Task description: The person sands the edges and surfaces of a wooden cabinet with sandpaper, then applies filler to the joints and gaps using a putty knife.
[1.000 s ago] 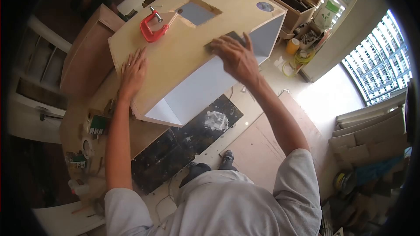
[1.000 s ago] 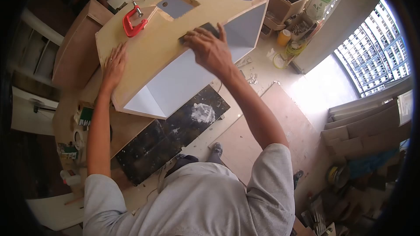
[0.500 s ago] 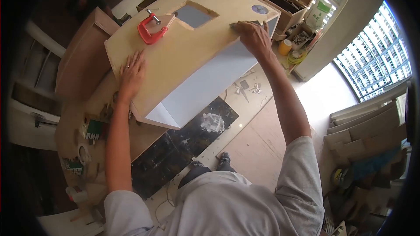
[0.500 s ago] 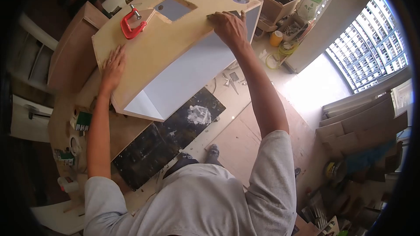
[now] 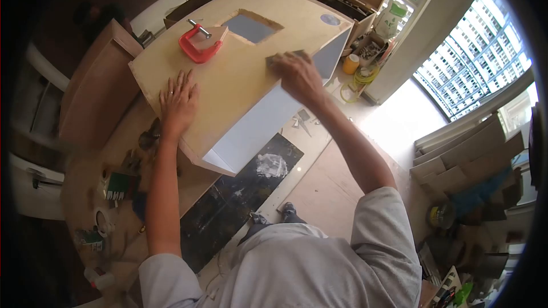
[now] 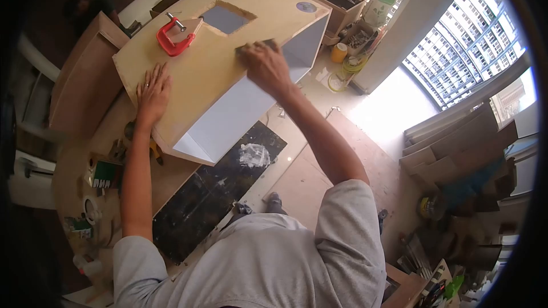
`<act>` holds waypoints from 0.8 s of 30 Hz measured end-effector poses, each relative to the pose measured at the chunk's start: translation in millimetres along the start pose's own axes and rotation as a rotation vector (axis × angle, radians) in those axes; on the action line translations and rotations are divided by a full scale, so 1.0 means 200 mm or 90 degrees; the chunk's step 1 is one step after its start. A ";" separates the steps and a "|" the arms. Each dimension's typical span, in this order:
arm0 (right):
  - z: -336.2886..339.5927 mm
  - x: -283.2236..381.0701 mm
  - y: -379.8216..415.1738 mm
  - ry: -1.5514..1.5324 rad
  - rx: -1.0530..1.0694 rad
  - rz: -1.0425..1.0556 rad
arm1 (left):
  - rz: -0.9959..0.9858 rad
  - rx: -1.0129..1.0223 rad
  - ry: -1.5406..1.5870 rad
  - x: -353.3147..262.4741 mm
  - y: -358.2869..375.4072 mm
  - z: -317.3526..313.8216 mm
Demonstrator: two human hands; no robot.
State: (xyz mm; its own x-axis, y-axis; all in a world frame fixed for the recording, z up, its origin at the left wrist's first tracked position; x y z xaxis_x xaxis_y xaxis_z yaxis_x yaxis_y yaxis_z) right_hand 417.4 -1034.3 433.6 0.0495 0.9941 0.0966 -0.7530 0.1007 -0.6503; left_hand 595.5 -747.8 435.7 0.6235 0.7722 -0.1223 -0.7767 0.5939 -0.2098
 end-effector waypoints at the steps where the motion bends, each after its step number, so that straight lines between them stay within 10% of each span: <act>1: -0.01 0.19 0.07 -0.076 -0.046 0.031 | 0.001 -0.005 -0.002 0.00 0.00 0.01; 8: 0.16 -0.31 -0.07 -0.089 0.063 -0.332 | -0.008 0.005 0.022 -0.02 0.01 0.03; 13: 0.07 0.36 0.18 -0.101 0.009 -0.192 | 0.004 0.005 0.015 -0.01 0.01 0.01; 18: 0.10 -0.21 0.02 -0.018 0.003 -0.313 | -0.006 -0.007 0.033 -0.01 0.03 -0.01; 24: 0.04 0.31 0.17 0.025 0.044 -0.287 | 0.005 -0.001 0.021 -0.02 0.02 0.00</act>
State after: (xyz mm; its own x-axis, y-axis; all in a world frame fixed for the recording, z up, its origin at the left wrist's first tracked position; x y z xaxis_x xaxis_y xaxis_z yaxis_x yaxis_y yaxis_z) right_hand 389.2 -969.0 424.3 0.4059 0.8525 0.3293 -0.6926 0.5220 -0.4978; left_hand 590.9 -748.9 435.1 0.6203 0.7688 -0.1555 -0.7813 0.5879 -0.2098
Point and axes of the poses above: each hand's wrist, its own y-axis away from the middle knuckle, its own z-axis out of the back of the hand, x = y × z, the point moved 4 cm from there along -y, towards the middle knuckle, and after that the axes turned 1 degree about z, right-handed, at the moved point
